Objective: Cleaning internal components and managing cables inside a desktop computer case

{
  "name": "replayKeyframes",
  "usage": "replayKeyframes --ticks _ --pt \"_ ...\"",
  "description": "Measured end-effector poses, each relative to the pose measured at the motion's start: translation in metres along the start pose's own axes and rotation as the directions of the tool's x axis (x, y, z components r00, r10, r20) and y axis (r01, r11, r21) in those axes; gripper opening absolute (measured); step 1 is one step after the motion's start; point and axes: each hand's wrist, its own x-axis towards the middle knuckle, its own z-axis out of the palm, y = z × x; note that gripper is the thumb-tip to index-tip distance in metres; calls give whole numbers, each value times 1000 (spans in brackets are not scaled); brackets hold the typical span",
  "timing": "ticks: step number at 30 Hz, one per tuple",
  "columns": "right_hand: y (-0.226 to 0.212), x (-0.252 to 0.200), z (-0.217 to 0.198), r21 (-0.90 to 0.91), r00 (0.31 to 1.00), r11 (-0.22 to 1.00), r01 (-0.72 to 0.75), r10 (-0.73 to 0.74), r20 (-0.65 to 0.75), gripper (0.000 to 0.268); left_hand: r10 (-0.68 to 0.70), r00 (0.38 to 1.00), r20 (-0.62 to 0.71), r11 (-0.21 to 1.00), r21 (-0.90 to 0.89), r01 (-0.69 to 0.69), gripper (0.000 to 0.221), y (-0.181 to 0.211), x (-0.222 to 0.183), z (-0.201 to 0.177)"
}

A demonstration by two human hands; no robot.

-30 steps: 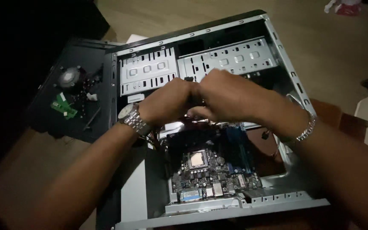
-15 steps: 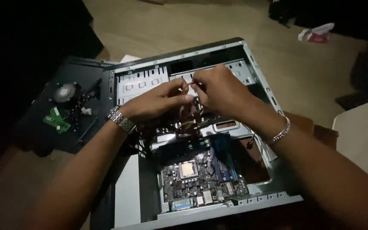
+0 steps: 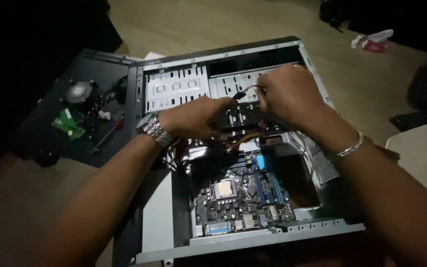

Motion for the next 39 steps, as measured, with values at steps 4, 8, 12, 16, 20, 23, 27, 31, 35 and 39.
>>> replayKeyframes --ticks 4,8,12,16,20,23,27,31,35,39 --pt "-19 -15 -31 -15 918 1000 2 4 396 25 8 1000 10 1000 -26 -8 86 3 -4 -4" --pt "-21 -11 -20 175 813 984 -30 -77 577 23 -12 995 96 999 -46 16 102 17 -14 -9" --pt "-43 -1 -76 528 961 845 -82 -74 267 22 170 978 -118 967 -173 -189 87 29 -26 -20" --pt "-31 -2 -60 678 981 715 -172 60 185 22 242 929 -280 904 -281 -321 96 31 -21 -21" --pt "-33 1 -62 632 996 771 -78 32 85 16 156 807 -570 747 -467 -474 33 21 -6 -17" --pt "-35 3 -53 556 997 831 25 -61 47 14 133 711 -690 696 -446 -563 24 25 -7 -17" --pt "-38 5 -44 658 959 741 137 -264 98 13 344 579 -739 738 -167 -653 17 22 5 3" --pt "-26 5 -32 699 944 694 171 -318 85 27 418 544 -728 736 -80 -672 13 25 5 14" --pt "-16 6 -23 751 925 620 226 -378 34 29 406 548 -732 743 -85 -664 13 25 5 14" --pt "-20 3 -39 691 926 683 236 -374 54 20 403 539 -739 745 -78 -663 11 30 0 10"
